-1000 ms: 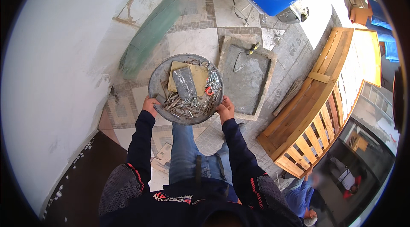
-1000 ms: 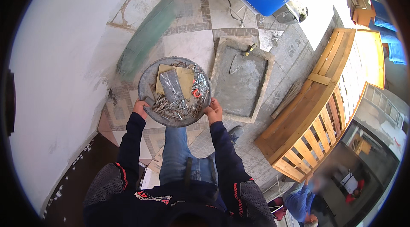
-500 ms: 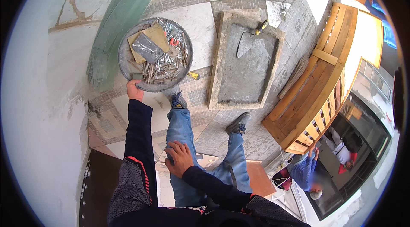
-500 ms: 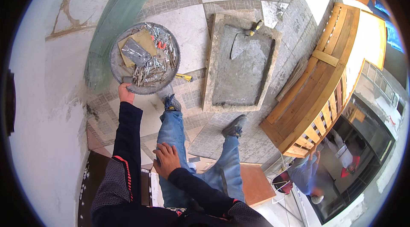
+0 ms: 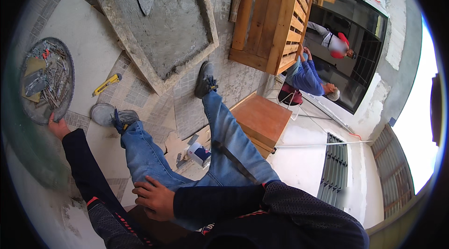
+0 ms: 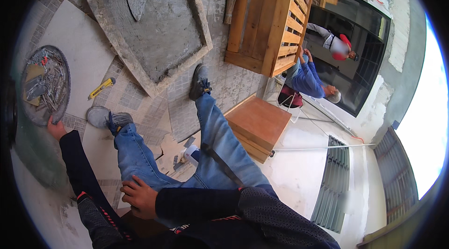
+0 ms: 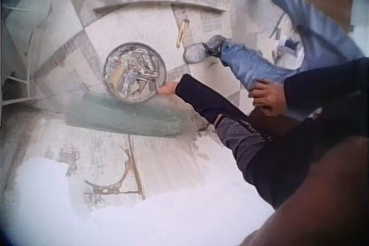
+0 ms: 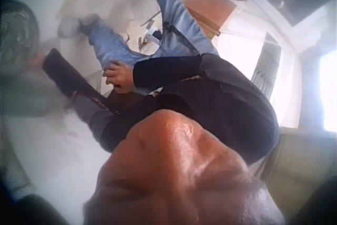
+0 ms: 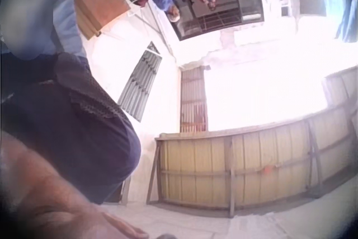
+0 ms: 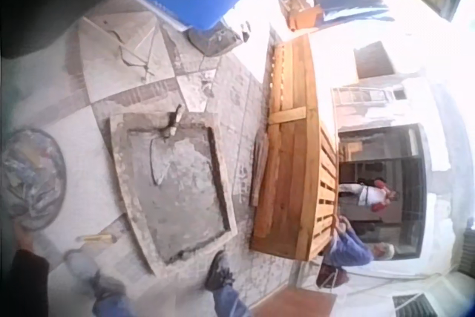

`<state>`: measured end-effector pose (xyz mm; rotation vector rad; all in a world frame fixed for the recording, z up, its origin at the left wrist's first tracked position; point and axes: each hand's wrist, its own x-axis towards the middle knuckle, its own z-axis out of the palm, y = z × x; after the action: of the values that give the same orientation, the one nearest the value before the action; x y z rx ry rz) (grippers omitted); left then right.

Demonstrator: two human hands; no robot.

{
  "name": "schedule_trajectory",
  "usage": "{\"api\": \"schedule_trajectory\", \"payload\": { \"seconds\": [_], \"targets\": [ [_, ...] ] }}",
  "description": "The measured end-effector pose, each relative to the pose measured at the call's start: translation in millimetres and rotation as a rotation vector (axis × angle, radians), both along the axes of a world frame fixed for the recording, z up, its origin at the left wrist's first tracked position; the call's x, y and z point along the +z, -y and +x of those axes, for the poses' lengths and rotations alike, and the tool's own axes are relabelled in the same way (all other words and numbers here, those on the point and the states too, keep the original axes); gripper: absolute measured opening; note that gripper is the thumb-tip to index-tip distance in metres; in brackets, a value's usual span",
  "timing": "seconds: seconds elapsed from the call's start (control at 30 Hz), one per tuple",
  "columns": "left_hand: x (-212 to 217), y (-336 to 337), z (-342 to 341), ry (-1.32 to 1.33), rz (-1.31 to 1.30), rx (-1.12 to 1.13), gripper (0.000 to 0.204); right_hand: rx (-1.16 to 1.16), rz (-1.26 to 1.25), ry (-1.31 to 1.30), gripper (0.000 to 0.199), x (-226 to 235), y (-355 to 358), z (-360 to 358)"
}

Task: The person moves around a cluttered workspace, handling a metal bowl, wooden planks, and a white plastic chair. They place the bowl on a wooden crate, pick up and set down a plank, and later move the chair. Another person is present and works on a wooden pallet nearby.

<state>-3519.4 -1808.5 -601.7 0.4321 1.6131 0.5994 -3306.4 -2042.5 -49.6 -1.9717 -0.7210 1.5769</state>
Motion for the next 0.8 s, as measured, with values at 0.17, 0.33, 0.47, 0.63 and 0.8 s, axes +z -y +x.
{"api": "schedule_trajectory", "payload": {
  "seconds": [0.17, 0.33, 0.47, 0.63, 0.8],
  "targets": [
    [15.7, -7.4, -0.6, -0.518, 0.361, -0.887, 0.023, -0.019, 0.006, -0.033, 0.036, -1.2, -0.6, 6.1],
    [23.1, -54.3, -5.7, -0.750, 0.677, -1.385, 0.036, -0.096, 0.056, -0.008, 0.032, 0.5, -3.5, 9.3],
    [64.7, -71.8, 12.1, -0.017, -0.287, 0.108, 0.044, -0.055, -0.004, -0.032, 0.031, 5.2, -2.9, 11.9],
    [173.9, -3.5, 11.0, -0.285, -0.244, -0.311, 0.049, 0.047, -0.013, 0.034, 0.028, 10.5, 15.7, 11.4],
    [299.5, 128.6, -4.9, -0.301, -0.513, -0.518, 0.042, 0.089, 0.004, 0.027, 0.028, 12.8, 53.1, 10.5]
  ]
}}
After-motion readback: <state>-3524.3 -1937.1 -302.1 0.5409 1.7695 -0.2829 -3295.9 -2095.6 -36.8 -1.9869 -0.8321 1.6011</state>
